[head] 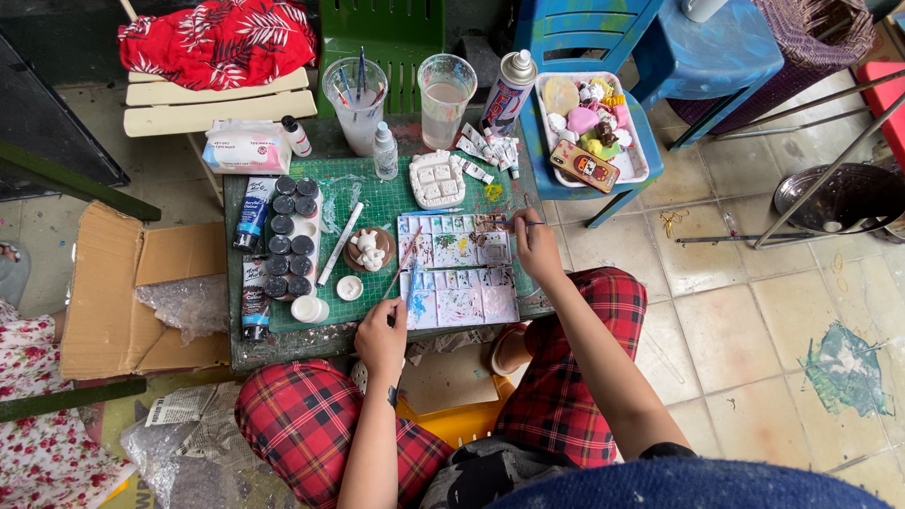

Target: The person sits at a low table painting small plaster figurines with a paintbrush, dipping the brush in paint bottles and working across a paint palette. They wipe the brush on a tissue, open a white paint bottle, and continue painting details on the figurines laid out on the table.

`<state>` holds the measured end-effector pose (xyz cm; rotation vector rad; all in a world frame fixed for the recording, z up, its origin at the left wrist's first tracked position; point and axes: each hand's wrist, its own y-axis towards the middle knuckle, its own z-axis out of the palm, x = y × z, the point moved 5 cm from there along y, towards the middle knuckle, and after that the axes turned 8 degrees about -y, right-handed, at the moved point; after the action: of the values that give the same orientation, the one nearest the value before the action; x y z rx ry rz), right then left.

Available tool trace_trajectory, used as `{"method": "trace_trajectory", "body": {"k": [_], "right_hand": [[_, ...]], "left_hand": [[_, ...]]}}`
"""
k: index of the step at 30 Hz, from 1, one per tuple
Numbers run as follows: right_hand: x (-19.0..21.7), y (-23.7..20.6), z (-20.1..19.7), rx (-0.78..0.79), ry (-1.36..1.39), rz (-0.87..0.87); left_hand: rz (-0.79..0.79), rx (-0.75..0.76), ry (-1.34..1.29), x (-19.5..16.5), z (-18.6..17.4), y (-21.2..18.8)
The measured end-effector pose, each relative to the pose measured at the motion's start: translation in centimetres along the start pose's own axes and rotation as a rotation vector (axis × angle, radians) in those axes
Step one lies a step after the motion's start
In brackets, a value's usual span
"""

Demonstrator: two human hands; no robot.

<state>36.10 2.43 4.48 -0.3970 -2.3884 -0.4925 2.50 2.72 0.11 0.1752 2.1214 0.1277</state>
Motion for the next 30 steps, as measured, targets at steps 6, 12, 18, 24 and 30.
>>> {"method": "trace_trajectory", "body": {"k": [6,12,18,24,30], "right_hand": [[1.3,-0.4,-0.5,-0.005,-0.094,-0.016],[1.9,-0.6,-0.6,0.031,-0.104,0.039],[2.1,-1.4,-0.9,0.006,-0.093,0.070],[2.2,-1.0,-0.8,-0.049,-0.173,-0.018],[2.2,-0.6,-0.7,-0.042,-0.173,-0.002]], "left_hand": [[-0.001,-0.010,-0.018,0.0,-0.1,0.0],[-0.013,0.007,-0.007,0.0,0.0,0.0],[-0.007,-0.002,0.004,-0.1,0.0,0.2],[0.013,-0.010,-0.017,0.0,0.0,0.0],[-0.001,-0.001,-0.004,-0.1,-0.1,0.0]]}}
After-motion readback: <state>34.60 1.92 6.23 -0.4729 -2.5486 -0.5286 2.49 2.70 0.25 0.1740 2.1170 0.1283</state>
